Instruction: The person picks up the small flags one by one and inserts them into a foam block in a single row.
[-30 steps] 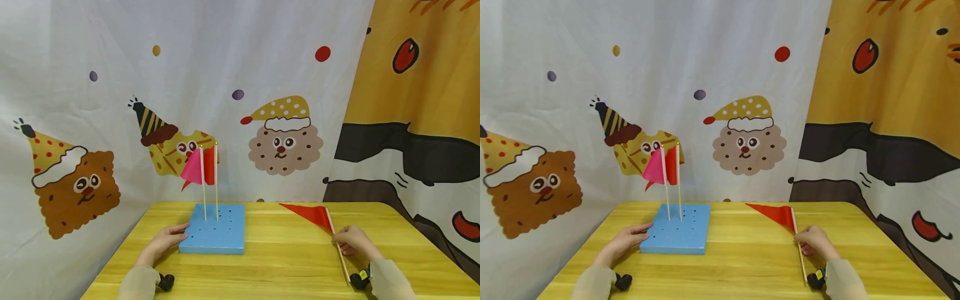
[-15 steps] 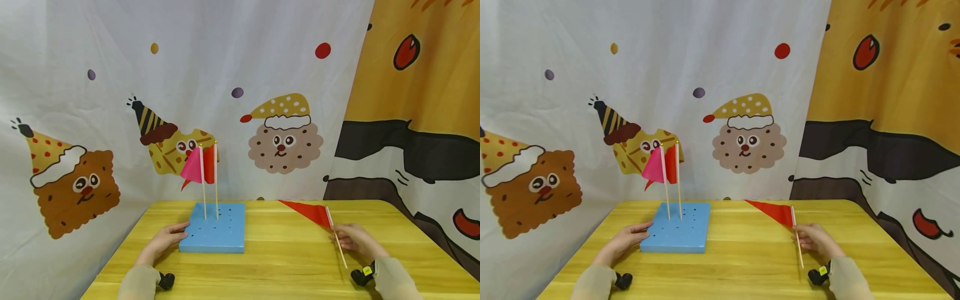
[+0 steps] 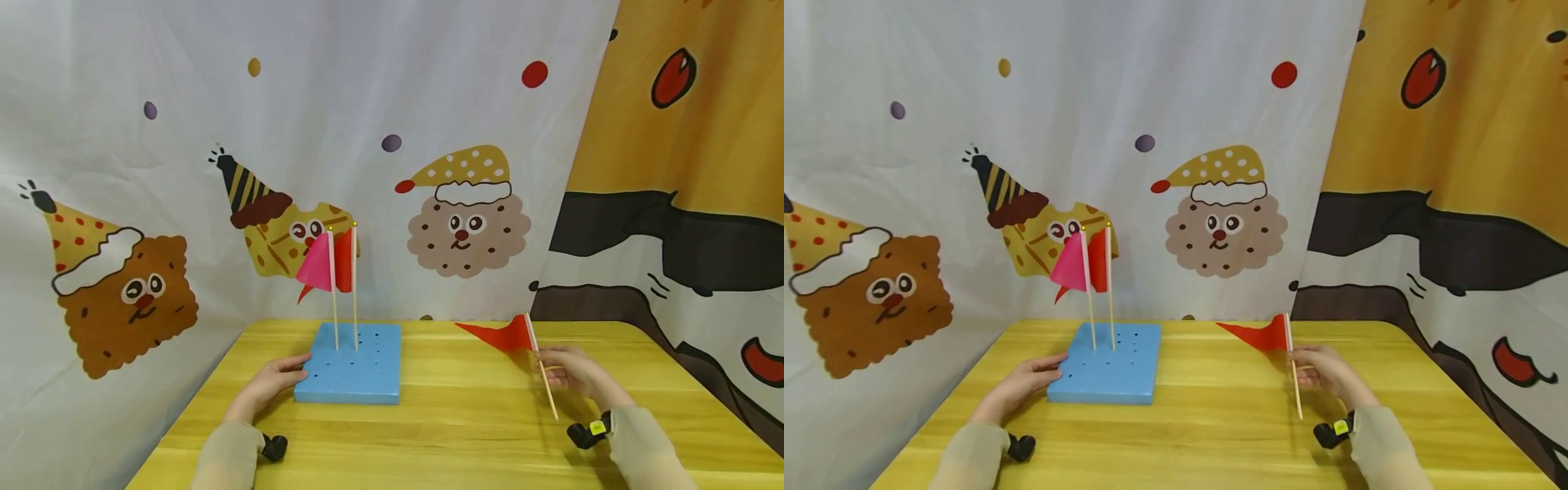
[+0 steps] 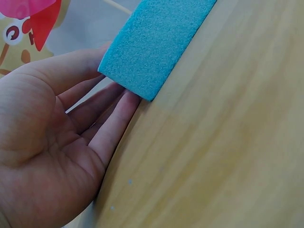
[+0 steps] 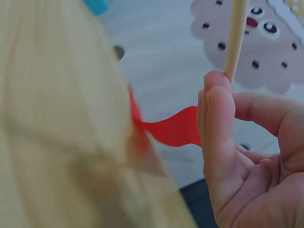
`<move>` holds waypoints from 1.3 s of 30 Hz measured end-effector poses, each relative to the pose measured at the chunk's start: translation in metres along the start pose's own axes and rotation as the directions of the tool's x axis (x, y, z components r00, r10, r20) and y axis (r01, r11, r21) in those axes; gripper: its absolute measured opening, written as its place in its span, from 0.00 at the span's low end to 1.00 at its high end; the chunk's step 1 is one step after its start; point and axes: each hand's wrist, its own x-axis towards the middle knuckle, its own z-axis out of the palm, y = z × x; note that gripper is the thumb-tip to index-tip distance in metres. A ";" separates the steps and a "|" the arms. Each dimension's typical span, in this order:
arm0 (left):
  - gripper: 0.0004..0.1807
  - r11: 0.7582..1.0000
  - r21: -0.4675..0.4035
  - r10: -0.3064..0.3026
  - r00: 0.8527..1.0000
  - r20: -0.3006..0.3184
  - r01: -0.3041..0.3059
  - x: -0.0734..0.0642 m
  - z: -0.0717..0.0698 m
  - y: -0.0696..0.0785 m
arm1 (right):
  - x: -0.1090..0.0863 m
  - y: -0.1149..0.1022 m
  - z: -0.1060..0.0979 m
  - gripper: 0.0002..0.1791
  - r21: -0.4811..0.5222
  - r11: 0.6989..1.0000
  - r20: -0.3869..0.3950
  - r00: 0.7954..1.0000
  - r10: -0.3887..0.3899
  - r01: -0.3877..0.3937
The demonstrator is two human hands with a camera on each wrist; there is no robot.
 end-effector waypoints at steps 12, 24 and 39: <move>0.30 0.999 0.003 -0.037 0.998 -0.053 0.037 0.001 -0.001 0.001 | 0.006 -0.075 0.038 0.30 -0.112 0.990 -0.013 0.996 -0.089 0.087; 0.30 1.000 0.013 -0.009 0.999 -0.045 0.009 0.002 -0.002 0.001 | 0.042 -0.116 0.098 0.28 -0.147 0.974 0.072 0.984 -0.162 0.171; 0.29 1.000 -0.009 0.013 1.000 -0.018 -0.014 -0.002 0.003 -0.001 | 0.094 -0.132 0.177 0.23 -0.197 0.904 0.022 0.924 -0.383 0.380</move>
